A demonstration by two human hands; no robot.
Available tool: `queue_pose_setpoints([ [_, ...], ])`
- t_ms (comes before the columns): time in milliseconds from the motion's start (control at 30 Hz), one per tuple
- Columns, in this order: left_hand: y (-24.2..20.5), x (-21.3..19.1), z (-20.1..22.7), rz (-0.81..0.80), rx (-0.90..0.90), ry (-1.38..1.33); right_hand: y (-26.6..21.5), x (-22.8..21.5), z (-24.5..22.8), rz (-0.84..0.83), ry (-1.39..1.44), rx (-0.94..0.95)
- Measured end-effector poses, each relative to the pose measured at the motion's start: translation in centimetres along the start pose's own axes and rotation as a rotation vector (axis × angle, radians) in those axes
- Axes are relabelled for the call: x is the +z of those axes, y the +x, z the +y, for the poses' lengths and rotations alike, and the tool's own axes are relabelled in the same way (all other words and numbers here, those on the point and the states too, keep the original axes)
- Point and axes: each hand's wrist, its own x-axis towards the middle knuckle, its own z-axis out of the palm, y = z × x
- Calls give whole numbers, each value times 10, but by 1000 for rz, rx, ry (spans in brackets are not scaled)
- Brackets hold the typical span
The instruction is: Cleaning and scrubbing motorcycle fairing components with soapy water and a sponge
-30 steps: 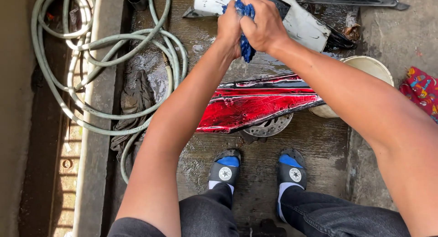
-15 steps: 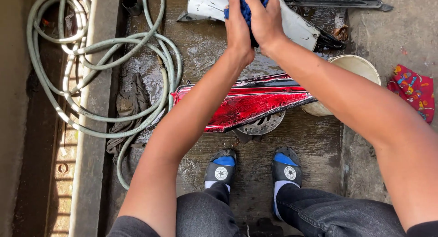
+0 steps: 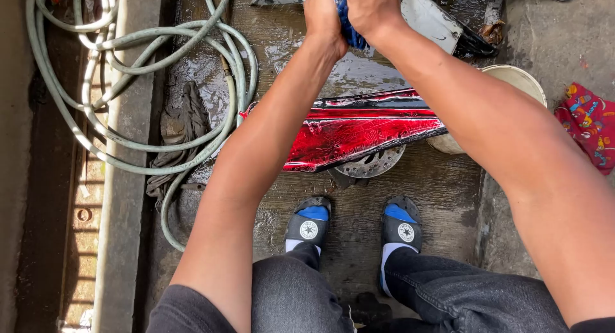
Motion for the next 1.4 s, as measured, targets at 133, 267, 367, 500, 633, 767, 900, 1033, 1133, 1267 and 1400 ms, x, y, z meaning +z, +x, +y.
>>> queue_pose_setpoints([
  [133,-12,0,14,-162,90,285,7,-13,-3,-119,76,127],
  [267,-16,7,22,-374,183,538,-26,-60,-23,-172,221,238],
  [367,-19,18,23,-557,268,672,-41,-126,8,47,235,311],
  [500,-52,16,16,-717,386,798,-113,-231,9,-135,321,300],
  [633,-97,-17,-45,-807,92,1636,-163,-257,47,340,-278,561],
  [767,-108,-31,-74,-745,-30,1673,-181,-250,130,172,-706,615],
  [900,-115,-26,-66,-742,-68,1685,-169,-252,267,446,283,831],
  [1033,-113,-25,-67,-750,-114,1711,-170,-273,379,-116,-1119,579],
  [1133,-115,-23,-64,-754,-115,1725,-169,-295,464,-156,-1078,684],
  [1267,-115,-22,-61,-763,-134,1737,-183,-272,370,-93,-979,513],
  [1400,-114,-23,-62,-768,-144,1721,-182,-273,303,-134,-989,493],
])
